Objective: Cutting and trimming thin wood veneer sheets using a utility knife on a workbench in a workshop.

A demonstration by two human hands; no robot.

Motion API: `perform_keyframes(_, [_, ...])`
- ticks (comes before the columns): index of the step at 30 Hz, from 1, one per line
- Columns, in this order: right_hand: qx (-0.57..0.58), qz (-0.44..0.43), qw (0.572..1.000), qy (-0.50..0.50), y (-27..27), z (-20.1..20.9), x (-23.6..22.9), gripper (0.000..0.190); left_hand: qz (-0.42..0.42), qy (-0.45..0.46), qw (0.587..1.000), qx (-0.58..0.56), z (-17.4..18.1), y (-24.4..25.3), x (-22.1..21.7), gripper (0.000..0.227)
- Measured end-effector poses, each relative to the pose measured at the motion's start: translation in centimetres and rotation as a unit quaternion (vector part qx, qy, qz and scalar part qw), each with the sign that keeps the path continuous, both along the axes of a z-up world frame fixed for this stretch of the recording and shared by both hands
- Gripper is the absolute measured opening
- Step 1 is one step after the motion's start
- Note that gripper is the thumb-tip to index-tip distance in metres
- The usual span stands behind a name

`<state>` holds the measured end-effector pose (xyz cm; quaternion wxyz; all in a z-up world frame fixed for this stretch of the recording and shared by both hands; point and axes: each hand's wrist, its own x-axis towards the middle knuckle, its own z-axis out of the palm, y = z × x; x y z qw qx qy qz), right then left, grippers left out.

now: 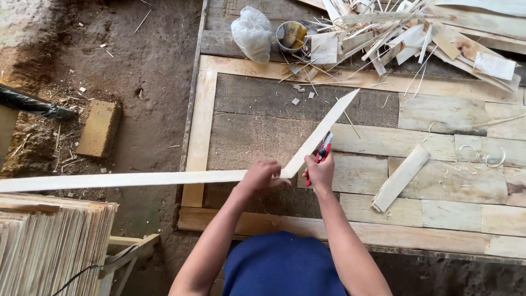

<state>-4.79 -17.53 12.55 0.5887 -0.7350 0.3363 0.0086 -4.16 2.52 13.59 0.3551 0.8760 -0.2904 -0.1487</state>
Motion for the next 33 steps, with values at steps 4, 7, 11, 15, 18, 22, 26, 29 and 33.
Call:
perform_keyframes(4, [-0.001, -0.003, 1.000, -0.026, -0.1, -0.6, -0.4, 0.045, 0.076, 0.088, 0.993, 0.029, -5.7, 1.8, 1.6, 0.032])
perform_keyframes(7, [0.008, -0.011, 0.997, -0.070, 0.2, 0.1, -0.7, 0.047, 0.114, 0.050, 0.978, 0.168, -9.4, 4.3, 2.6, 0.039])
perform_keyframes(11, [0.029, -0.048, 0.992, -0.111, 0.0, -0.3, -1.2, 0.045, 0.136, 0.149, 0.948, 0.247, -10.1, 7.5, 3.6, 0.054])
perform_keyframes(15, [0.052, -0.076, 0.985, -0.144, -0.8, -1.7, -1.7, 0.046, 0.132, 0.168, 0.931, 0.296, -12.3, 9.2, 3.8, 0.055])
perform_keyframes(18, [0.072, -0.109, 0.977, -0.168, -1.0, -2.4, -1.8, 0.043, 0.139, 0.158, 0.935, 0.287, -11.9, 9.1, 4.1, 0.053])
perform_keyframes(22, [0.064, -0.122, 0.978, -0.157, -1.3, -1.5, -1.7, 0.036, 0.152, 0.123, 0.945, 0.261, -14.8, 9.1, 4.2, 0.044])
perform_keyframes(26, [0.052, -0.145, 0.982, -0.113, -2.2, -2.6, -1.7, 0.029, 0.153, 0.087, 0.959, 0.224, -15.4, 8.7, 4.5, 0.038])
perform_keyframes(29, [0.052, -0.170, 0.978, -0.109, -2.8, -3.5, -1.9, 0.025, 0.150, 0.061, 0.967, 0.198, -13.4, 8.0, 5.0, 0.038])
perform_keyframes(33, [0.085, -0.219, 0.965, -0.118, -3.5, -5.2, -2.7, 0.024, 0.155, 0.008, 0.967, 0.201, -11.9, 7.4, 6.3, 0.037])
